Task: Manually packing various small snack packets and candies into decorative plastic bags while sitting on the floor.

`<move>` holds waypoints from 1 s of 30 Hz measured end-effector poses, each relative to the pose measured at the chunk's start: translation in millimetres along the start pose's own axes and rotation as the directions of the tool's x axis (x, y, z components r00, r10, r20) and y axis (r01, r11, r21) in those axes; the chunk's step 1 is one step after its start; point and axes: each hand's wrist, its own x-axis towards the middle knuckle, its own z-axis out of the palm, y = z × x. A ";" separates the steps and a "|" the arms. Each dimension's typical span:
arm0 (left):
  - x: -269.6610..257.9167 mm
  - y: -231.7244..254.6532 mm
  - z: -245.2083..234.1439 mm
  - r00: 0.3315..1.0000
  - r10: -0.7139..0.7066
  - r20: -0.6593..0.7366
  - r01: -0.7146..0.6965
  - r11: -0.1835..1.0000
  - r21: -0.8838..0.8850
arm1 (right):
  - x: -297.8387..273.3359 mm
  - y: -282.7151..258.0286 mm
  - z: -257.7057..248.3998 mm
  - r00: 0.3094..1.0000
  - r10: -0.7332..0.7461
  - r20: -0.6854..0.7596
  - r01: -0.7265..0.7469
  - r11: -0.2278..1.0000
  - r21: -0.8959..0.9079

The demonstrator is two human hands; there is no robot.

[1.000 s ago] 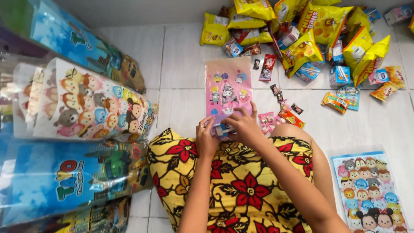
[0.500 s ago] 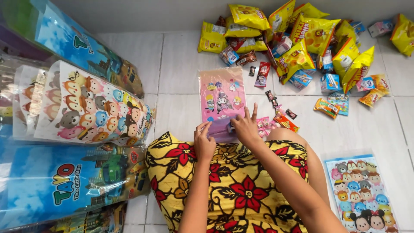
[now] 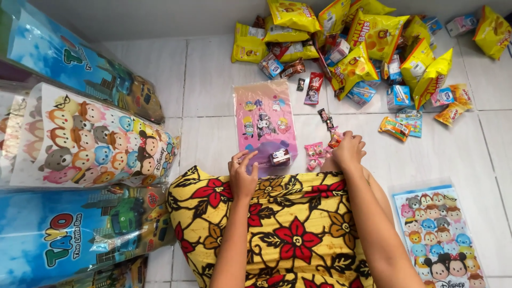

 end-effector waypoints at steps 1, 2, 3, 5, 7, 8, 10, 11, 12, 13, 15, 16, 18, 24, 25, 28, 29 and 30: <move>-1.0 0.9 0.3 1.000 0.001 0.000 -0.001 1.000 0.001 | 12.4 10.5 11.1 1.000 0.001 0.000 -0.001 1.000 0.002; 0.3 1.5 0.4 1.000 0.004 -0.001 -0.004 1.000 0.000 | 26.6 18.6 22.3 0.997 0.046 0.060 -0.046 0.999 0.010; 1.7 1.7 0.0 1.000 0.006 -0.002 -0.006 1.000 -0.001 | 40.5 26.3 33.8 0.989 0.090 0.119 -0.092 0.996 0.015; 2.8 4.1 -1.3 1.000 0.026 -0.016 -0.026 1.000 -0.011 | 32.9 6.6 17.1 0.992 0.049 0.118 -0.041 0.997 -0.070; -0.3 11.0 -8.2 0.999 0.043 -0.024 -0.044 0.999 -0.016 | 19.8 -4.0 5.7 0.992 0.012 0.126 0.008 0.988 -0.153; 1.0 18.5 -12.2 0.999 0.019 -0.042 -0.022 0.997 -0.077 | 17.3 -8.3 -0.4 0.991 0.003 0.133 0.021 0.984 -0.178; 2.9 23.3 -14.9 0.998 -0.007 -0.064 -0.002 0.991 -0.136 | 11.4 -16.7 -11.1 0.990 -0.013 0.141 0.042 0.979 -0.201; 3.4 20.3 -13.3 0.998 -0.045 -0.052 0.035 0.984 -0.175 | 8.1 -20.7 -15.2 0.996 -0.037 0.086 0.055 0.973 -0.224; 0.0 16.7 -12.2 0.996 -0.085 -0.032 0.076 0.974 -0.213 | 0.6 -21.1 -18.3 0.998 -0.057 0.035 0.064 0.966 -0.251; -1.4 15.4 -13.3 0.995 -0.090 -0.032 0.082 0.974 -0.210 | -8.4 -26.1 -25.5 0.997 -0.058 0.041 0.067 0.965 -0.252; -0.2 15.2 -12.5 0.994 -0.108 -0.026 0.099 0.968 -0.230 | -21.0 -37.1 -44.6 0.935 -0.234 -0.268 0.266 0.960 0.090; -0.7 14.3 -12.1 0.994 -0.106 -0.030 0.097 0.967 -0.235 | -32.6 -43.4 -50.5 0.932 -0.238 -0.273 0.270 0.959 0.086; -2.4 12.4 -11.1 0.993 -0.116 -0.023 0.107 0.962 -0.252 | -56.3 -55.2 -61.7 0.821 -0.299 -0.486 0.556 0.609 0.565; -0.5 4.3 -1.1 0.994 -0.109 -0.032 0.095 0.954 -0.285 | -146.3 -118.7 -97.6 0.884 -0.444 -0.145 0.250 0.188 0.950; -2.3 4.1 -1.4 0.994 -0.105 -0.033 0.092 0.954 -0.286 | -148.4 -121.0 -86.9 0.884 -0.443 -0.149 0.253 0.187 0.949; -1.2 3.3 -2.0 0.992 -0.112 -0.062 0.089 0.951 -0.297 | -146.8 -135.0 -61.1 0.788 -0.610 -0.085 0.343 0.319 0.884; -1.3 2.4 -2.3 0.990 -0.125 -0.061 0.100 0.943 -0.318 | -145.8 -140.2 -55.4 0.779 -0.626 -0.041 0.390 0.431 0.814; -3.4 0.9 -2.9 0.988 -0.141 -0.058 0.113 0.934 -0.338 | -146.1 -144.5 -49.0 0.772 -0.636 0.007 0.432 0.533 0.727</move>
